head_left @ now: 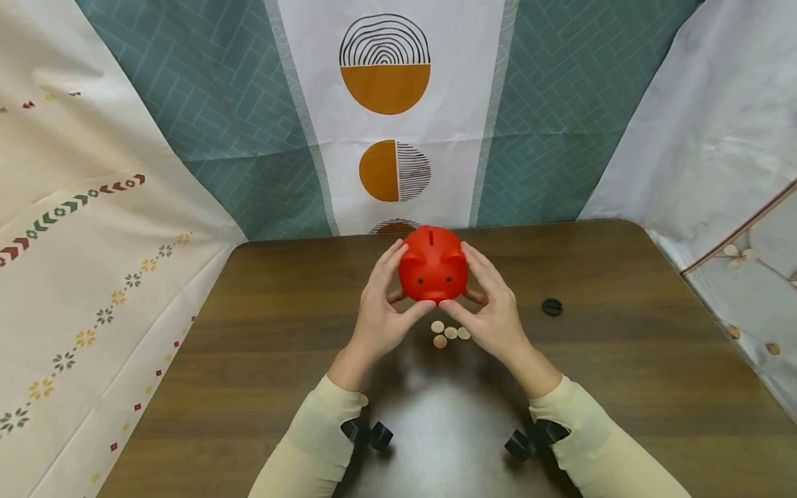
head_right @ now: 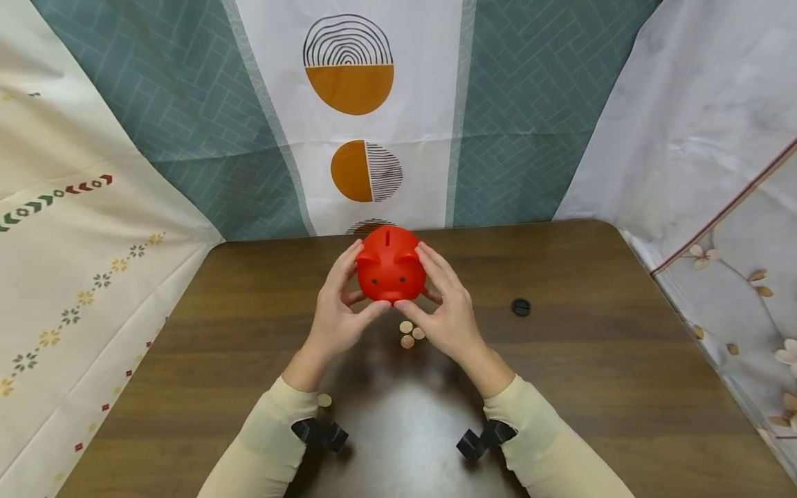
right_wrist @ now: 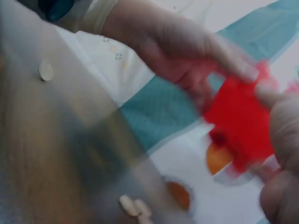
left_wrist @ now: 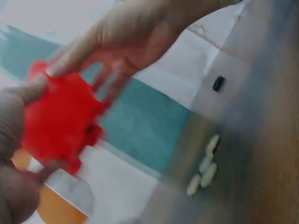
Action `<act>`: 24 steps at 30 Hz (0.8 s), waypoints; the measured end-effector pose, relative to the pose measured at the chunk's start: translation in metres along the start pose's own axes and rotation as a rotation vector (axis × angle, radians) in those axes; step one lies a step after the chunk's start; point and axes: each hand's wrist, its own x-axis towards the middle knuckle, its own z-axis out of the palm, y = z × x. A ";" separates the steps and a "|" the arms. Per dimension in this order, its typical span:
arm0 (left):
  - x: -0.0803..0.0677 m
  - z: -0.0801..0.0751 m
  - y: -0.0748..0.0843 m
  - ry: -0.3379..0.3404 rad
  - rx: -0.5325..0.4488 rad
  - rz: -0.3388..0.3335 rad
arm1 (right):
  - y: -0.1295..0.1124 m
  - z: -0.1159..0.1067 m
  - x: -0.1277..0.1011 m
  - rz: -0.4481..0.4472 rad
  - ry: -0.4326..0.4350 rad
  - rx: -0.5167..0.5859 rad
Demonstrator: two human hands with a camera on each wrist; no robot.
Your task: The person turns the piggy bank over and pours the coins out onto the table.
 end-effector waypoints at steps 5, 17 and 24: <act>-0.002 0.001 -0.017 -0.071 -0.016 -0.177 | -0.009 0.001 0.000 0.181 -0.091 0.042; -0.003 0.000 0.004 -0.003 -0.015 -0.017 | -0.010 -0.002 -0.003 -0.014 0.012 0.018; -0.002 -0.003 0.025 -0.033 -0.005 -0.101 | -0.017 -0.003 -0.002 0.129 -0.052 0.053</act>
